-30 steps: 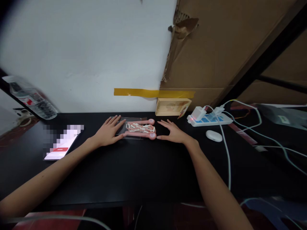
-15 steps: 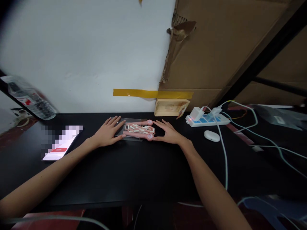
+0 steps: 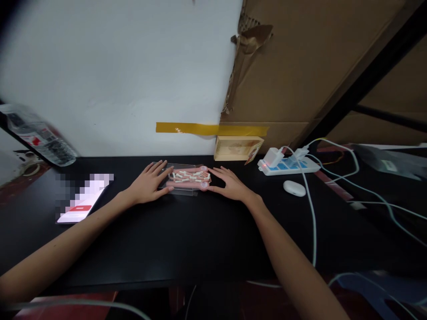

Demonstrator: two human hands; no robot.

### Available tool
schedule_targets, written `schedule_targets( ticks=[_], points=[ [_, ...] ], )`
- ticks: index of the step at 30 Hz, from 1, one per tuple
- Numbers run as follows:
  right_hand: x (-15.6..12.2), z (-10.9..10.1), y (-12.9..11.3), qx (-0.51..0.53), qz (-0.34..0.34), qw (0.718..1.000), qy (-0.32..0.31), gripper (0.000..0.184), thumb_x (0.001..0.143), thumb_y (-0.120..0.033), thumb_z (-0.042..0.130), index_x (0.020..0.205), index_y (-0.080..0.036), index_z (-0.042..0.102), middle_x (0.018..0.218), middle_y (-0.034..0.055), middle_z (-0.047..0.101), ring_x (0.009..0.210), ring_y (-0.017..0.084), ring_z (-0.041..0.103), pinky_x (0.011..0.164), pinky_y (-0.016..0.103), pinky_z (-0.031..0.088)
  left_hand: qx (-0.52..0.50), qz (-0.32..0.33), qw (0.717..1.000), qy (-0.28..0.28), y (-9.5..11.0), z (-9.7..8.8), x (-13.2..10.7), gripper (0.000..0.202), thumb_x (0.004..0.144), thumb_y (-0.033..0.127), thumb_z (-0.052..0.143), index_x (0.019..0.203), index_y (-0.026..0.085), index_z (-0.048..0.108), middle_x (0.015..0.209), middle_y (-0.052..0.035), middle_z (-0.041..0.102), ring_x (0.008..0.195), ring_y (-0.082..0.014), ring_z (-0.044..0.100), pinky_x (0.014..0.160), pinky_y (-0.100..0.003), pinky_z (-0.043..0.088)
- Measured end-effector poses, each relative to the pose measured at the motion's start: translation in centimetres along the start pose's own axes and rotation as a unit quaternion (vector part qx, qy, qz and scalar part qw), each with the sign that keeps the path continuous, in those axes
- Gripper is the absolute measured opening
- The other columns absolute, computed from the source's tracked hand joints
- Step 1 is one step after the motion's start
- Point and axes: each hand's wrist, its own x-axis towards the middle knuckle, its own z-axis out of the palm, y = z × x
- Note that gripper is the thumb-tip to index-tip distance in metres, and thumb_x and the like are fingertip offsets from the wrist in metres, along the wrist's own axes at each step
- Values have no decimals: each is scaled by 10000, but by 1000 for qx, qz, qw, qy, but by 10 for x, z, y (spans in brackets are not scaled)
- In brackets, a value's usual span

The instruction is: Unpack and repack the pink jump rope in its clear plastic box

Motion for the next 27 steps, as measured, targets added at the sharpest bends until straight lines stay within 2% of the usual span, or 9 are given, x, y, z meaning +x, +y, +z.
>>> schedule_targets(
  ticks=[4, 10, 17, 21, 24, 27],
  points=[
    [0, 0, 1, 8, 1, 1000, 4, 795, 865, -700, 574, 1547, -351, 363, 1602, 39, 384, 1511, 348, 245, 1210, 620, 232, 14, 3, 1000, 5, 0, 2, 0, 760, 968, 719, 309, 1521, 199, 326, 1607, -162, 313, 1481, -375, 275, 1187, -540, 229],
    [-1, -1, -5, 9, 21, 1000, -15, 931, 794, -733, 639, 1568, -328, 319, 1624, 67, 333, 1512, 380, 223, 1205, 646, 213, 14, 5, 1000, 5, 1, -1, 0, 768, 968, 720, 309, 1519, 187, 352, 1602, -168, 322, 1476, -384, 284, 1186, -545, 231],
    [0, 3, -1, 10, 17, 1000, -1, 887, 828, -734, 597, 1563, -309, 341, 1617, 76, 349, 1505, 364, 257, 1211, 605, 238, 31, 20, 999, -7, -1, -3, 0, 739, 982, 690, 308, 1538, 204, 330, 1607, -164, 313, 1472, -388, 290, 1175, -551, 242],
    [0, 7, -3, 6, 20, 1000, 13, 862, 828, -721, 609, 1556, -341, 347, 1601, 65, 383, 1489, 386, 286, 1197, 634, 256, 23, 16, 1000, -1, -1, -1, 0, 732, 977, 689, 326, 1540, 220, 323, 1609, -142, 317, 1474, -385, 286, 1182, -550, 234],
    [0, 7, -6, 7, 19, 1000, 8, 890, 808, -726, 629, 1557, -337, 347, 1600, 69, 385, 1491, 385, 283, 1200, 627, 260, 13, 6, 1000, 4, 1, 0, 0, 733, 967, 696, 346, 1534, 233, 326, 1613, -122, 318, 1478, -377, 282, 1189, -543, 230],
    [-1, 4, -9, 15, 6, 1000, -4, 856, 819, -705, 634, 1548, -344, 366, 1604, 54, 379, 1500, 364, 271, 1211, 608, 256, 10, 5, 1000, 4, 2, 0, 0, 737, 967, 693, 353, 1529, 217, 331, 1612, -137, 314, 1482, -377, 274, 1189, -543, 232]
  ],
)
